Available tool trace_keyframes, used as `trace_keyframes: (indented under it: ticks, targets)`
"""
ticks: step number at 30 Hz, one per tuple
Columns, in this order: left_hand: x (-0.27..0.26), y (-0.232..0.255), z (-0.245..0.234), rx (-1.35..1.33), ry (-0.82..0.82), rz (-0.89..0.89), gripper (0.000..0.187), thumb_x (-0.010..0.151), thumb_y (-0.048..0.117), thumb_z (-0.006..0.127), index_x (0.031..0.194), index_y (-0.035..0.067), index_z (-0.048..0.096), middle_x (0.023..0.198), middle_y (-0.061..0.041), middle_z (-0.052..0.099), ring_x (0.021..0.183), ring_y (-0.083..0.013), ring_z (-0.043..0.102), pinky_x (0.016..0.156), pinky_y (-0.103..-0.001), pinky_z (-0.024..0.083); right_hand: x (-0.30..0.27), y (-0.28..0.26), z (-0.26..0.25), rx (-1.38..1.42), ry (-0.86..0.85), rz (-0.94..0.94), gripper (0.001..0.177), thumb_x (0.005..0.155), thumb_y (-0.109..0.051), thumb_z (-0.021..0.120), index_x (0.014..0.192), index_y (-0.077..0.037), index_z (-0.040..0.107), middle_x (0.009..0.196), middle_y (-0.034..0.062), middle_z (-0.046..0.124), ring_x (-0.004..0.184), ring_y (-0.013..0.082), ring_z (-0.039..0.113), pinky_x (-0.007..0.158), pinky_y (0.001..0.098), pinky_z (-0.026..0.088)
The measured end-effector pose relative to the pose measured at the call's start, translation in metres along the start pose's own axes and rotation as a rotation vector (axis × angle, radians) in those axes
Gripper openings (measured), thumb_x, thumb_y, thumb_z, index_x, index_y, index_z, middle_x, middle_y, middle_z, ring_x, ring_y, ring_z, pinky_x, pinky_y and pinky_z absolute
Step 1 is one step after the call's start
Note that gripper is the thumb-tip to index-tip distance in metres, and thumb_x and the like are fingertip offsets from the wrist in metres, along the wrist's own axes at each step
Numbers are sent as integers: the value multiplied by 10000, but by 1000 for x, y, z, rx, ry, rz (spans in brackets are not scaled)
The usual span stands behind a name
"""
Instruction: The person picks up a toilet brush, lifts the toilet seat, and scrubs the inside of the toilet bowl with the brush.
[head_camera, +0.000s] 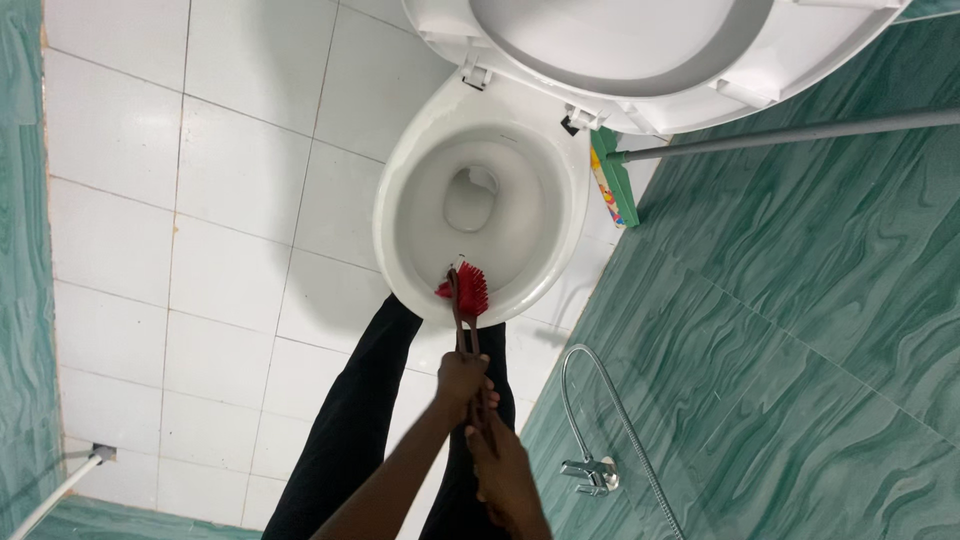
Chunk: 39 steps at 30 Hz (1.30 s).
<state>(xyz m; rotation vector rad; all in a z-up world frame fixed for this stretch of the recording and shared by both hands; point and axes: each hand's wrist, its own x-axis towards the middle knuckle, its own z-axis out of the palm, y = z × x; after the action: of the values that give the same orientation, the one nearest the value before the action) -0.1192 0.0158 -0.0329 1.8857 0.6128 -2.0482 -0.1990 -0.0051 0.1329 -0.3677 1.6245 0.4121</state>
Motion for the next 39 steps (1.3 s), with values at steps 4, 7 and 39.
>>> trace_keyframes:
  ticks: [4, 7, 39]
  targets:
    - [6, 2, 11, 316, 102, 129, 464, 851, 57, 709, 1211, -67, 443, 812, -205, 670, 622, -353, 714, 505, -475, 600, 1, -8, -8, -207, 20, -9, 604, 996, -290, 555, 1557, -140, 389, 839, 173, 736, 542, 254, 678, 479, 341, 519]
    - [9, 3, -1, 681, 225, 254, 569, 763, 77, 761, 1205, -51, 426, 959, -241, 682, 844, -407, 721, 693, -515, 599, 9, -5, 5, -202, -11, -53, 647, 959, -152, 553, 1567, -121, 336, 939, 132, 749, 581, 218, 746, 536, 320, 589]
    - [32, 3, -4, 325, -160, 126, 143, 888, 42, 645, 806, 25, 529, 596, -105, 575, 410, -193, 552, 324, -306, 379, 23, 21, 29, -153, 18, -137, 964, 883, -79, 672, 1602, -39, 31, 911, 217, 754, 736, 318, 769, 688, 371, 622]
